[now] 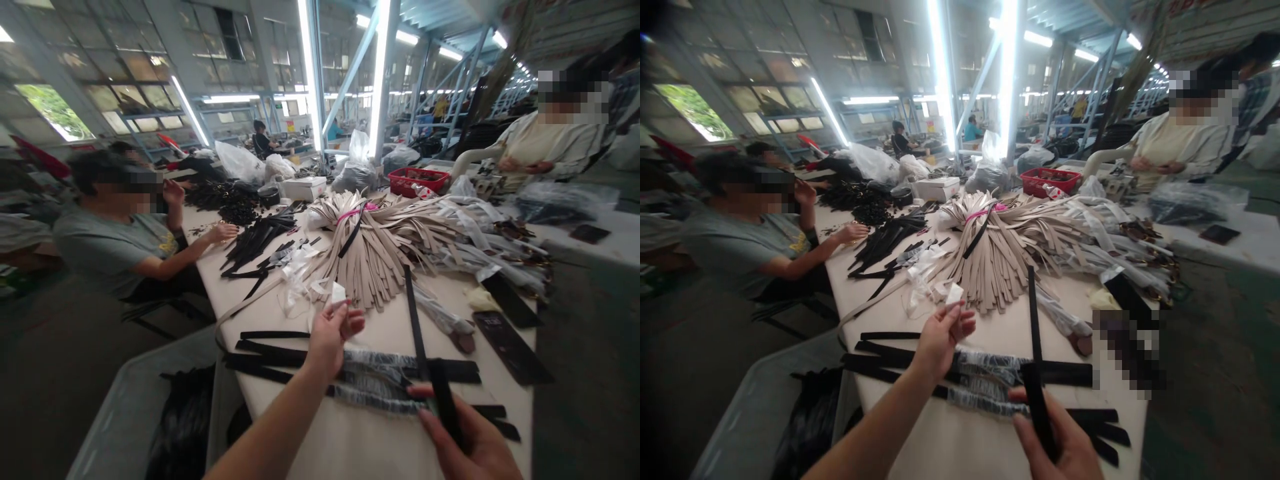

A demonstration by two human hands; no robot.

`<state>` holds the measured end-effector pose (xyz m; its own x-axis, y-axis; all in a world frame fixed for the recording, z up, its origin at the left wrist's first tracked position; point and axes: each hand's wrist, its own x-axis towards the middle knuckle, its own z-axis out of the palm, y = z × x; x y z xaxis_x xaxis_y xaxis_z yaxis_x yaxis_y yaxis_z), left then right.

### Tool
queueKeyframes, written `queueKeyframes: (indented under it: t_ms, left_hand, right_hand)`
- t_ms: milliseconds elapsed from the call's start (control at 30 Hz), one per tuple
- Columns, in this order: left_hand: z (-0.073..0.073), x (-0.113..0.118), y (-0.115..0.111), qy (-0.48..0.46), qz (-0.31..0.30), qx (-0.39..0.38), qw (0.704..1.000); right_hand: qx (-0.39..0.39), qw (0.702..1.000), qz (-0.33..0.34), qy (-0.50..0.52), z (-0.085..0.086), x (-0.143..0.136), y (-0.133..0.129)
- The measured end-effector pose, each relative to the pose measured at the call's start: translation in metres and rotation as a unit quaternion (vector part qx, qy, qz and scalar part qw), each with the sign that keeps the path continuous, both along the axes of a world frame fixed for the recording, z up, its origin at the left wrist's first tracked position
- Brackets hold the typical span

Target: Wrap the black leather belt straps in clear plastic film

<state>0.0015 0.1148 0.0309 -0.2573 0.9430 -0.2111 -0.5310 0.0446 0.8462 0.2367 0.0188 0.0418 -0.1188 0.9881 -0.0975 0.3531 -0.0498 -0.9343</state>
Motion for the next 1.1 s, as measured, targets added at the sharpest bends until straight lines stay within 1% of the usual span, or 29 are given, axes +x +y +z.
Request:
queueKeyframes:
  t_ms: [33, 100, 133, 200, 267, 333, 400, 467, 567, 633, 767, 833, 900, 967, 1033, 1100]
  left_hand:
    - [-0.001, 0.014, -0.025, -0.069, 0.002, -0.021, 0.997]
    - [-0.004, 0.035, -0.067, -0.147, 0.017, -0.049, 0.988]
    - [-0.005, 0.042, -0.083, -0.167, 0.029, -0.055, 0.984]
    - [-0.008, 0.048, -0.107, -0.189, 0.052, -0.057, 0.979]
    - [-0.012, 0.047, -0.123, -0.197, 0.074, -0.056, 0.976]
    - [-0.016, 0.043, -0.133, -0.203, 0.089, -0.060, 0.973]
    - [-0.019, 0.038, -0.140, -0.204, 0.093, -0.063, 0.972]
    - [-0.023, 0.032, -0.144, -0.197, 0.090, -0.060, 0.974]
    - [-0.029, 0.017, -0.140, -0.172, 0.094, -0.049, 0.979]
    - [-0.032, 0.001, -0.129, -0.155, 0.099, -0.046, 0.982]
    - [-0.037, -0.040, -0.095, -0.075, 0.113, -0.037, 0.990]
    - [-0.037, -0.061, -0.076, -0.038, 0.127, -0.032, 0.991]
    - [-0.036, -0.080, -0.058, -0.013, 0.141, -0.031, 0.989]
    - [-0.034, -0.095, -0.041, 0.020, 0.156, -0.035, 0.987]
    - [-0.029, -0.107, -0.026, 0.060, 0.168, -0.047, 0.983]
    - [-0.021, -0.117, -0.016, 0.106, 0.179, -0.063, 0.976]
  right_hand:
    - [0.008, 1.000, 0.013, -0.003, 0.002, -0.016, 0.002]
    - [0.011, 0.998, 0.063, 0.013, 0.003, -0.043, 0.005]
    - [0.000, 0.996, 0.092, 0.023, 0.001, -0.053, 0.004]
    - [-0.033, 0.989, 0.141, 0.031, -0.006, -0.065, -0.004]
    - [-0.055, 0.983, 0.172, 0.023, -0.014, -0.067, -0.019]
    - [-0.059, 0.979, 0.192, 0.015, -0.022, -0.061, -0.038]
    - [-0.055, 0.980, 0.192, 0.015, -0.025, -0.053, -0.056]
    - [-0.060, 0.981, 0.185, 0.022, -0.024, -0.046, -0.070]
    - [-0.098, 0.974, 0.198, 0.049, -0.021, -0.037, -0.085]
    - [-0.124, 0.970, 0.197, 0.069, -0.024, -0.030, -0.093]
    - [-0.151, 0.973, 0.164, 0.063, -0.038, -0.016, -0.103]
    - [-0.178, 0.971, 0.138, 0.080, -0.047, -0.011, -0.106]
    - [-0.208, 0.967, 0.103, 0.110, -0.056, -0.007, -0.107]
    - [-0.228, 0.963, 0.086, 0.117, -0.064, -0.005, -0.107]
    - [-0.233, 0.965, 0.088, 0.088, -0.070, -0.005, -0.107]
    - [-0.214, 0.971, 0.096, 0.042, -0.074, -0.007, -0.108]
